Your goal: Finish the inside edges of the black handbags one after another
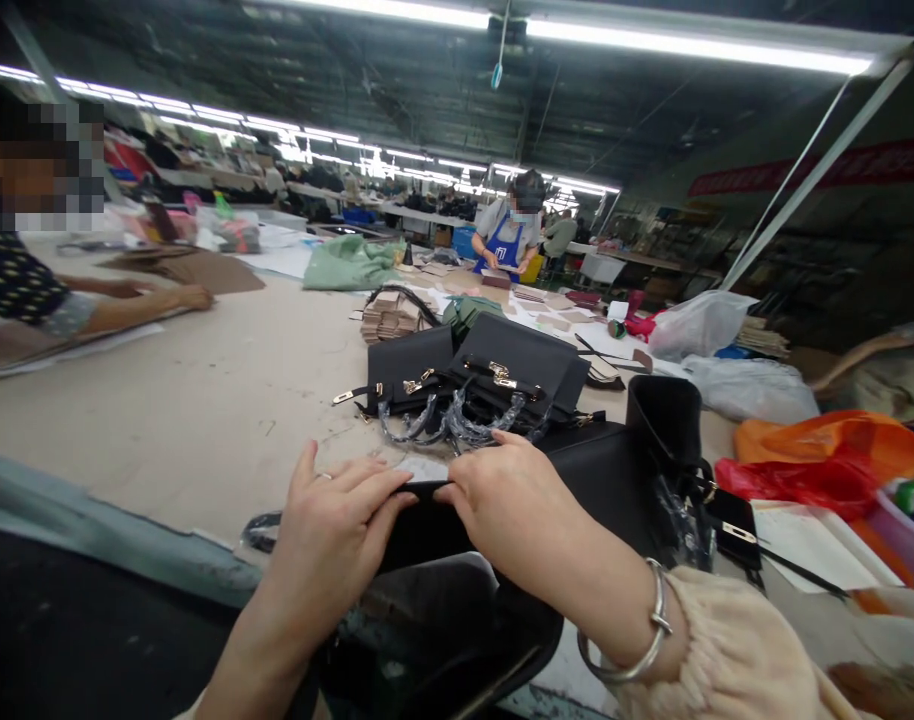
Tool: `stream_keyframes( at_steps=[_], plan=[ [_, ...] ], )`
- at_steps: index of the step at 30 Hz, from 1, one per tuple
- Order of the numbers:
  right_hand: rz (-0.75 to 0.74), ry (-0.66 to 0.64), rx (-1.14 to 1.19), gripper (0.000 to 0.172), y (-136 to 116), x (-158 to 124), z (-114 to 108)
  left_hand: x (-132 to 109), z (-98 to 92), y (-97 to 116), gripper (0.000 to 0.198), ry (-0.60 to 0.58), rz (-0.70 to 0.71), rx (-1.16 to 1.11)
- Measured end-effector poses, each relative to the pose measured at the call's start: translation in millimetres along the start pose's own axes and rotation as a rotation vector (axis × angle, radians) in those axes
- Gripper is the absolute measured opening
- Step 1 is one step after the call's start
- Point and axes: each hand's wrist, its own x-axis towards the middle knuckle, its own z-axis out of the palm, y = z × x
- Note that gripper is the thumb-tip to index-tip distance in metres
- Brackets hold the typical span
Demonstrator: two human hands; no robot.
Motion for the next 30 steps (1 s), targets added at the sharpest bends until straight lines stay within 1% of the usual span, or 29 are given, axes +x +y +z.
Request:
stream_keyframes(
  at_steps=[3, 5, 6, 8, 9, 10, 11, 13, 14, 17, 21, 30],
  plan=[
    [-0.015, 0.022, 0.03, 0.022, 2, -3, 1, 1, 2.6, 0, 0.013, -0.007, 0.009, -0.02],
    [-0.031, 0.065, 0.063, 0.016, 4, -8, 2, 3, 4.6, -3, 0.013, 0.011, -0.005, -0.027],
    [-0.031, 0.092, 0.073, 0.017, 4, -11, 2, 4, 5.5, -4, 0.013, 0.027, -0.015, -0.026],
    [-0.005, 0.147, 0.072, 0.037, 5, -19, 0, 5, 6.8, -6, 0.012, 0.047, -0.023, -0.024],
    [0.02, 0.168, 0.062, 0.044, 4, -22, -1, 5, 7.3, -7, 0.011, 0.049, -0.02, -0.025],
    [0.048, 0.183, 0.051, 0.045, 4, -25, -2, 6, 7.8, -8, 0.011, 0.048, -0.016, -0.025],
    [0.073, 0.189, 0.043, 0.04, 3, -28, -4, 6, 8.3, -8, 0.011, 0.046, -0.014, -0.022],
    [0.1, 0.191, 0.04, 0.023, 2, -32, -4, 6, 9.6, -8, 0.011, 0.046, -0.017, -0.005],
    [0.104, 0.196, 0.04, 0.018, 2, -34, -4, 6, 10.4, -9, 0.011, 0.047, -0.018, 0.006],
    [0.107, 0.233, 0.011, 0.009, 4, -36, -1, 7, 12.6, -9, 0.011, 0.05, -0.009, 0.031],
    [0.124, 0.246, -0.031, 0.019, 10, -35, 2, 8, 13.5, -9, 0.012, 0.062, 0.013, 0.037],
    [0.169, 0.27, -0.092, 0.019, 14, -33, 6, 6, 13.9, -9, 0.011, 0.062, 0.036, 0.023]
  ],
)
